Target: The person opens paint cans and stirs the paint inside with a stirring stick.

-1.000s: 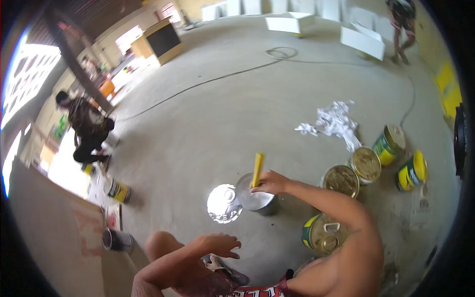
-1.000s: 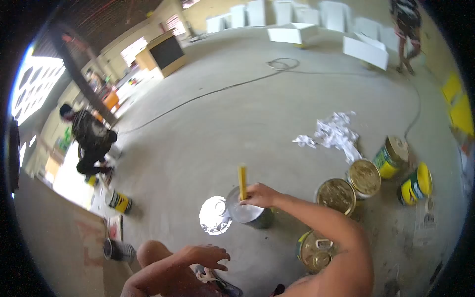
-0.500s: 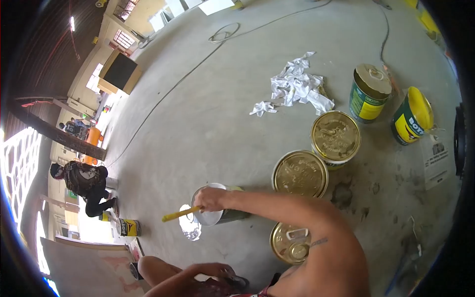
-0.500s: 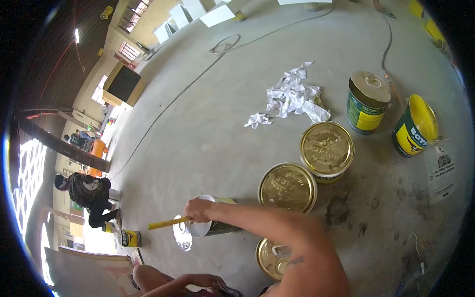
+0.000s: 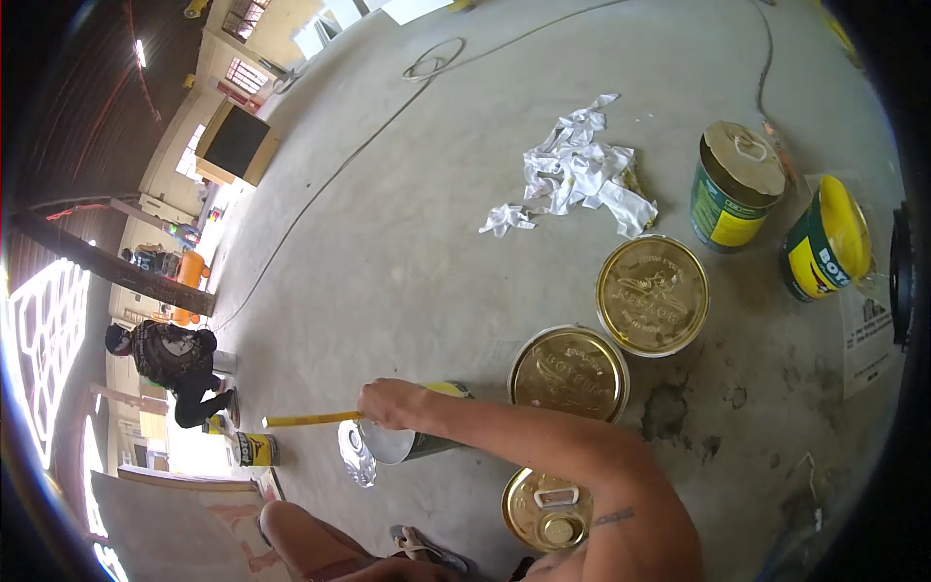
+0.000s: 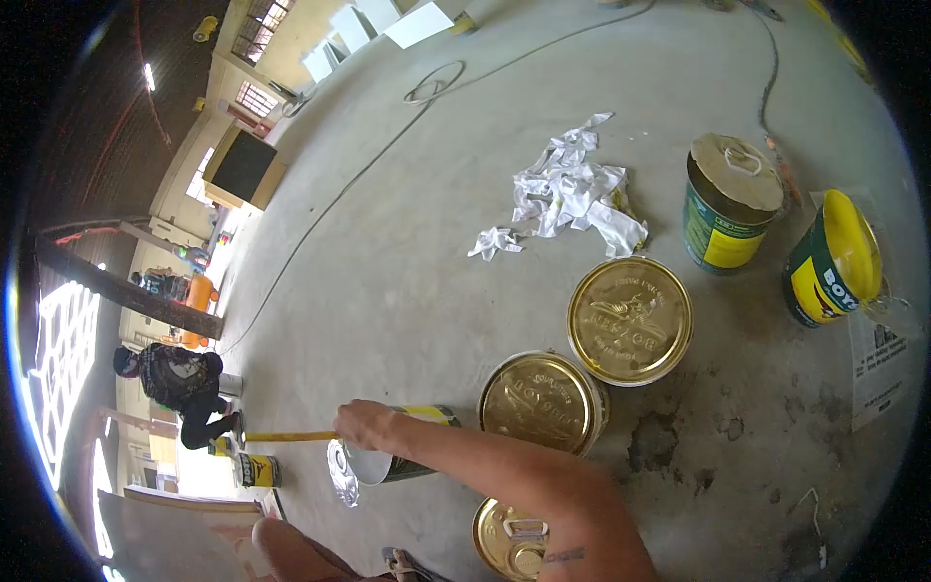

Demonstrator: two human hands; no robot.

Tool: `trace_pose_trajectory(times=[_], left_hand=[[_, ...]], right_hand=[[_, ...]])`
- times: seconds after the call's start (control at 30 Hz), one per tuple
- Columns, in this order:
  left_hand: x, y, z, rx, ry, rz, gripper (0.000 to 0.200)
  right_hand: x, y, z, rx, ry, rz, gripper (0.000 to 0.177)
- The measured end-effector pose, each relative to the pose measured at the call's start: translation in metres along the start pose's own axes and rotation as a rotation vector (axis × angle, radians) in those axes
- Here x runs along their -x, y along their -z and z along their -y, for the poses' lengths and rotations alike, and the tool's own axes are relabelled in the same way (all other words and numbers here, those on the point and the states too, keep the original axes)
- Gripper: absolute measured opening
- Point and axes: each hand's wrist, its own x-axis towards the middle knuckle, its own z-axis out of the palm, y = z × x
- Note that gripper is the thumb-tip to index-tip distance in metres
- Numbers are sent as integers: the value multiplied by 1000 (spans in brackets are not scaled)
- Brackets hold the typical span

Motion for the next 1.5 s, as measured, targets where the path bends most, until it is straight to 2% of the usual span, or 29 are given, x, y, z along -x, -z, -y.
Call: trace_pose_trajectory(times=[0.17, 0.23, 0.3, 0.37, 0.43, 0.5, 0.53, 0.57, 0.63, 0.67, 0.7, 0.77, 0.8, 0.83, 0.87, 0.9, 0.93, 0.97, 1.03, 1.07, 1.13, 1.17, 1.23, 1.27, 1.3, 1.37, 1.4, 1.43, 1.5], left_hand=[[24, 17, -6, -179, 21, 1, 47], [37, 20, -3, -249, 18, -17, 46], [48, 25, -1, -315, 10, -42, 46], [71, 58, -7, -373, 3, -76, 46], [88, 76, -11, -414, -8, -117, 45], [85, 54, -10, -440, -18, -167, 45], [87, 54, -8, -466, 22, -189, 51], [95, 61, -9, -490, 63, -209, 58], [108, 62, -1, -518, 64, -275, 55], [111, 60, 4, -569, 76, -310, 53], [109, 59, 7, -541, 63, -346, 53], [102, 61, 9, -556, 140, -113, 47], [107, 59, 2, -491, 113, -123, 46], [106, 49, 3, -468, 101, -148, 46], [108, 40, 6, -450, -56, -293, 47], [110, 32, 10, -435, -208, -435, 47], [113, 27, 11, -397, -228, -441, 47], [116, 21, 13, -388, -229, -456, 47], [123, 11, 17, -534, -166, -523, 42], [128, 7, 19, -519, -168, -538, 42], [139, 5, 23, -503, -85, -438, 43], [142, 4, 25, -491, -84, -454, 43], [149, 0, 27, -521, -115, -534, 36], [154, -3, 26, -507, -116, -539, 36], [161, -5, 22, -518, -141, -610, 36], [169, -8, 17, -504, -155, -702, 37], [172, -11, 15, -468, -161, -721, 38], [176, -15, 15, -433, -166, -739, 38], [196, -14, 12, -442, -146, -799, 36]], right_hand=[[-21, -46, -13, 137, 157, -163, 11], [-12, -44, -14, -87, 190, -189, 15], [3, -17, 0, -151, 138, -94, 19], [9, 1, 3, -213, 86, 10, 23], [9, 5, 5, -250, -43, 159, 28], [4, 13, 14, -168, -127, 206, 27], [-1, 15, 20, -94, -208, 214, 26], [-6, 7, 21, -77, -196, 250, 26], [-15, -12, 19, 125, -115, 31, 26], [-17, -15, 27, 197, -52, -27, 24], [-22, -20, 32, 211, -34, 14, 24], [-29, -29, 42, 106, 119, -224, 20], [-29, -31, 47, 114, 135, -186, 20], [-26, -30, 53, 51, 6, -131, 20], [-24, -28, 56, -8, -124, -83, 20], [-21, -26, 56, -2, -112, -65, 20], [-16, -23, 55, -80, -114, -26, 21], [-14, -19, 54, -156, -118, 13, 23], [-12, -4, 61, -66, -392, 157, 26], [-14, 0, 64, -59, -385, 175, 26], [-20, 6, 68, 12, -579, 153, 23], [-22, 5, 64, 21, -568, 167, 23], [-22, -9, 55, 286, -264, 36, 21], [-23, -18, 59, 219, -212, -66, 18], [-22, -25, 60, 217, -206, -53, 18], [-23, -35, 56, -55, -95, -248, 17], [-22, -36, 56, -209, -232, -220, 16], [-18, -36, 44, -214, -391, -149, 20], [-23, -17, 60, -52, -510, 59, 23]])
